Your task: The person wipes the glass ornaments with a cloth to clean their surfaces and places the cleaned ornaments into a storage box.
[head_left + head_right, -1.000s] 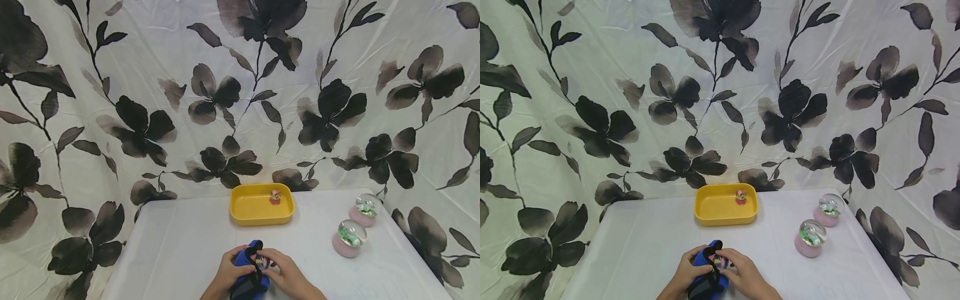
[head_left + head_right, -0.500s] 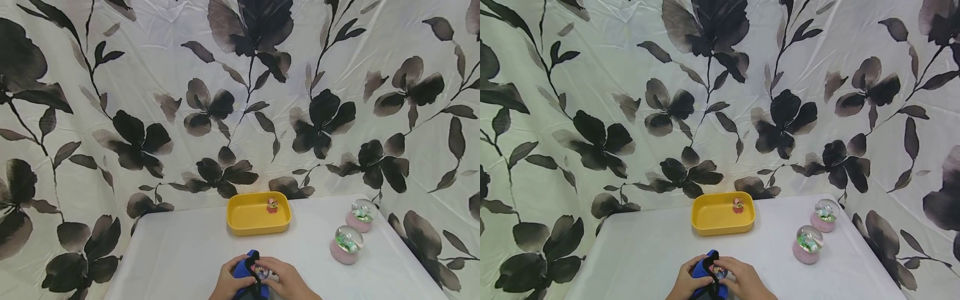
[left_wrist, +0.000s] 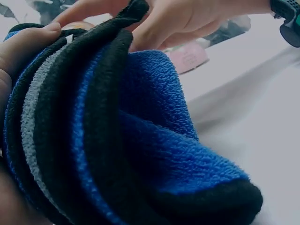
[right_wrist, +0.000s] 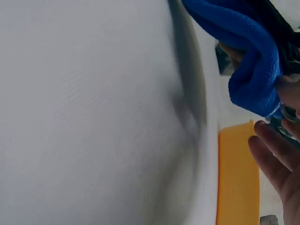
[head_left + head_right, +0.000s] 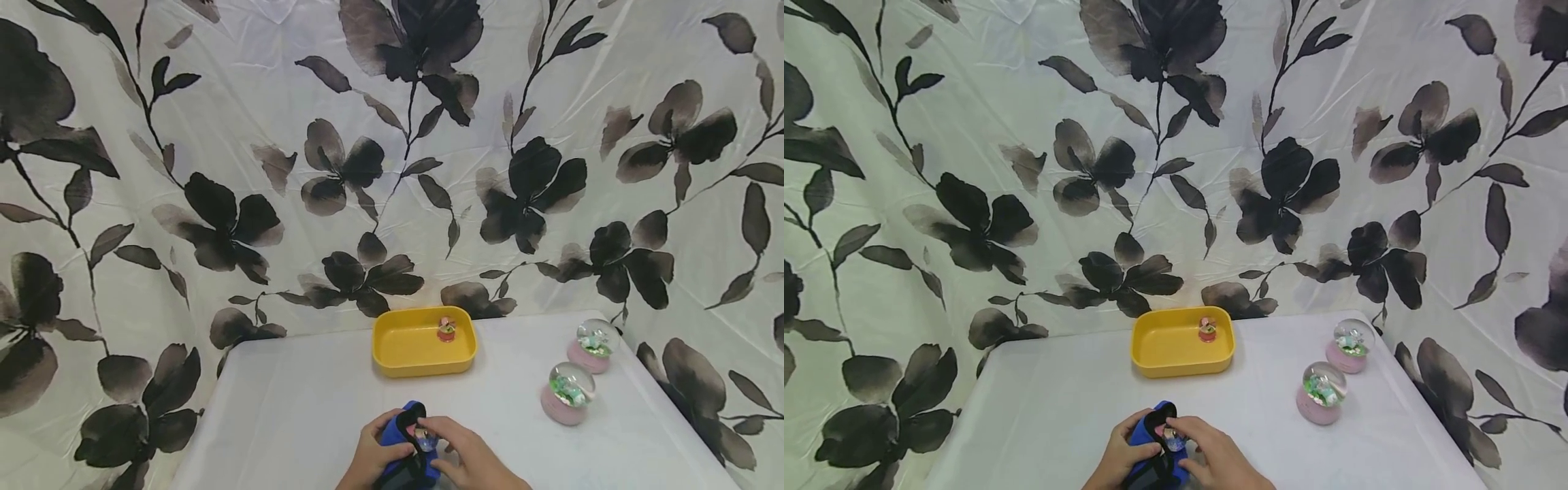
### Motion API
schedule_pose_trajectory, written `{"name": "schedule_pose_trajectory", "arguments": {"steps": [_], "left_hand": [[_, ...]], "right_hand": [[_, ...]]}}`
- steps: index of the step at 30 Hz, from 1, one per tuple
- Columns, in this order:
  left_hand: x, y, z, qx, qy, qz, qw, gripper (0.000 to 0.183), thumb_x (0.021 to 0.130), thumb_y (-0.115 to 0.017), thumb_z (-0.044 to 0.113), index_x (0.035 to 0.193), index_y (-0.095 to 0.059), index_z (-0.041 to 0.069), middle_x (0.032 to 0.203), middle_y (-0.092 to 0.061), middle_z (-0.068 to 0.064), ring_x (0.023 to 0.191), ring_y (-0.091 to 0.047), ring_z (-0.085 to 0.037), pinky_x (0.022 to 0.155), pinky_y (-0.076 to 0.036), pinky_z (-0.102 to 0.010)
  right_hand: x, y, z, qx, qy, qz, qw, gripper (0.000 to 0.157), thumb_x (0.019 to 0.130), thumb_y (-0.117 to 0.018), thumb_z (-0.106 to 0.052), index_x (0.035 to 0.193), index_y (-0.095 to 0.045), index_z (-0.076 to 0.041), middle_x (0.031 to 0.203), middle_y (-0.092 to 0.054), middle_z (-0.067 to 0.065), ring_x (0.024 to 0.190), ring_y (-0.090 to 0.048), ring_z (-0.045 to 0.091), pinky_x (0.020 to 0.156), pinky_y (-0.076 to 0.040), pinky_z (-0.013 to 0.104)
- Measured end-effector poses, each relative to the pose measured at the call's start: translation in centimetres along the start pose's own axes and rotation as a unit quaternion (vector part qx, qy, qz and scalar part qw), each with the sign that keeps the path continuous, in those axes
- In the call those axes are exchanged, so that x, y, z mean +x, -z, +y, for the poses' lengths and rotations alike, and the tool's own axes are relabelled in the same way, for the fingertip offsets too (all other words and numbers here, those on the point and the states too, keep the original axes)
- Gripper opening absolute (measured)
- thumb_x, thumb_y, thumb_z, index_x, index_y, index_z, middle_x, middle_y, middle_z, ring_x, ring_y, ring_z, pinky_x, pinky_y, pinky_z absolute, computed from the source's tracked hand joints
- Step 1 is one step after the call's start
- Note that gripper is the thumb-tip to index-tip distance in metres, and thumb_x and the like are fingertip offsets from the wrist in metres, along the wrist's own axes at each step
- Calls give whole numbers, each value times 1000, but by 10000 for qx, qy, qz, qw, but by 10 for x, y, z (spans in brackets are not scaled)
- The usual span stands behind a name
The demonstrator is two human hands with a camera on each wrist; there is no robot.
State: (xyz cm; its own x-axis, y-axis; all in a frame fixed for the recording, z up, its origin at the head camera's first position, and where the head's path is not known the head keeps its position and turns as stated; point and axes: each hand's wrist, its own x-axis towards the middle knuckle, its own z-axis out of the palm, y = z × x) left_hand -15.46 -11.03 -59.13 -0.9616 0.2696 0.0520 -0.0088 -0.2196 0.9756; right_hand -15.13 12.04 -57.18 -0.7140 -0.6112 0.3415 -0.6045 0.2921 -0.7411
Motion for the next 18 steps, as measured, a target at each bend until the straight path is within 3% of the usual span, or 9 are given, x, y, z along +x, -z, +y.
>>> {"name": "schedule_pose_trajectory", "arguments": {"steps": [3,6,10,13,18], "left_hand": [[-2,1,0,37,46,-2,10000,56,77,-75,0,127,-52,-10,112,-65,-13,98,-64,-23,84,-52,-34],[-4,3,1,87,91,-124,9998,56,77,-76,0,127,-53,-11,112,-64,-16,96,-64,-23,82,-54,-35],[-6,2,1,166,147,-303,9993,54,78,-76,0,127,-54,-8,112,-64,-18,97,-64,-26,81,-54,-38],[-3,1,1,230,116,-269,9993,54,79,-75,0,129,-55,-7,115,-63,-18,99,-64,-25,82,-54,-37],[1,2,4,308,-29,-191,9993,58,79,-75,1,131,-53,-8,118,-63,-18,100,-63,-23,84,-53,-34]], "right_hand": [[1,-2,1,-549,566,305,9964,52,91,-68,-19,139,-49,-18,125,-59,-4,105,-61,8,83,-52,25],[1,-9,3,-989,815,745,9890,43,92,-67,-21,131,-55,-9,111,-66,-1,88,-63,3,73,-50,15],[-3,-15,2,-824,389,979,9910,38,93,-66,-24,122,-58,-2,100,-68,6,72,-60,0,58,-46,11],[-2,-16,2,-478,-27,1037,9935,34,95,-63,-24,124,-58,-5,104,-67,4,80,-60,1,57,-48,14],[2,-17,3,52,-68,1193,9928,34,95,-62,-16,126,-57,-5,110,-64,5,92,-60,8,61,-52,21]]}}
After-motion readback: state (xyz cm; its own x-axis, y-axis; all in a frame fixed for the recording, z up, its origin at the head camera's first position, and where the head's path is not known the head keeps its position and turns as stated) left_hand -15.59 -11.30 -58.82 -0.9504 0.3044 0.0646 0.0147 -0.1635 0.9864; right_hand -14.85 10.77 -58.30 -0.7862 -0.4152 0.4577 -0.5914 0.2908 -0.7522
